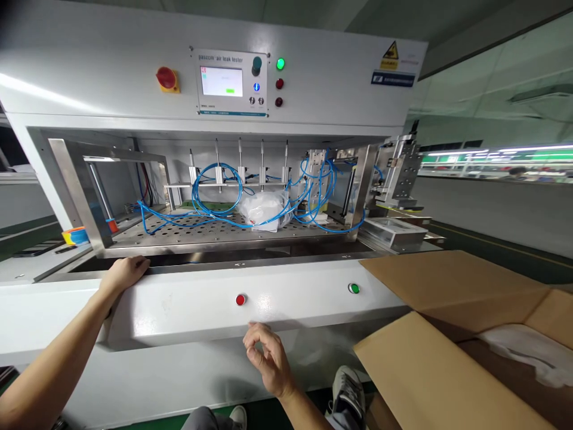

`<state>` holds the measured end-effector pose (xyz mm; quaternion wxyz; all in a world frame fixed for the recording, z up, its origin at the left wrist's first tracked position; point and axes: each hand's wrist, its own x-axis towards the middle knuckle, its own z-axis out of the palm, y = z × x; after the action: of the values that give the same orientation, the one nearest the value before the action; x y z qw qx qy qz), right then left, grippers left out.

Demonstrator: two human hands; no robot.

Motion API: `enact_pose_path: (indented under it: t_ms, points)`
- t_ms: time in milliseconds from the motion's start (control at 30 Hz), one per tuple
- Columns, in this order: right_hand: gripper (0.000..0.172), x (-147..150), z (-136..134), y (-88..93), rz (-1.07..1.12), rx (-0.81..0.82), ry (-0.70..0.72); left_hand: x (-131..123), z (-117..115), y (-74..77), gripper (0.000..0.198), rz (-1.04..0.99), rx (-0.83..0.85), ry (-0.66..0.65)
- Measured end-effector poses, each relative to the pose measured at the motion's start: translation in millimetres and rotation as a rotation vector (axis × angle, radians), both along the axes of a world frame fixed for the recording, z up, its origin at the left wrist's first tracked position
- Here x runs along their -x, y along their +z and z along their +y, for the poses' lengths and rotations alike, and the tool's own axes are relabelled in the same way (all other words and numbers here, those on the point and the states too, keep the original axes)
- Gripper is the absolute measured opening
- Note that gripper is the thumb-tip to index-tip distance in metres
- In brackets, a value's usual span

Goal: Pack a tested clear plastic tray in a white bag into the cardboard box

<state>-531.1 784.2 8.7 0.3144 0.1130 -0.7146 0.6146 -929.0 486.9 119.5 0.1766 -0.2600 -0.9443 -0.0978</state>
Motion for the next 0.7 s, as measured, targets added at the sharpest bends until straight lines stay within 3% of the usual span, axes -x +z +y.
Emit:
enact_pose_path:
  t_ms: [133,233,333,400,600,700]
  points:
    - [0.043,2.3,0.7,-6.8,-0.158,0.057,-0.032,-1.5,0.5,0.7,0.054,0.000,-0.002,-0.003]
    - [0.060,14.2,4.9,-17.0,-0.399,0.343,-0.024,-2.1,0.8,0.8,0.054,0.002,-0.009,0.000]
    - [0.072,24.9,9.0,-22.4,-0.741,0.678,0.095,-1.5,0.7,0.5,0.053,0.000,-0.014,-0.011]
    - [0.077,27.5,10.0,-21.2,-0.874,0.792,0.173,-0.7,0.4,0.3,0.053,-0.001,-0.013,-0.022]
    - [0.076,23.1,12.4,-18.6,-0.843,0.853,0.254,0.8,-0.1,-0.6,0.055,0.002,-0.002,-0.003]
    - [0.074,21.5,15.7,-24.2,-0.727,0.822,0.403,2.0,0.0,-1.8,0.055,0.007,-0.014,-0.001]
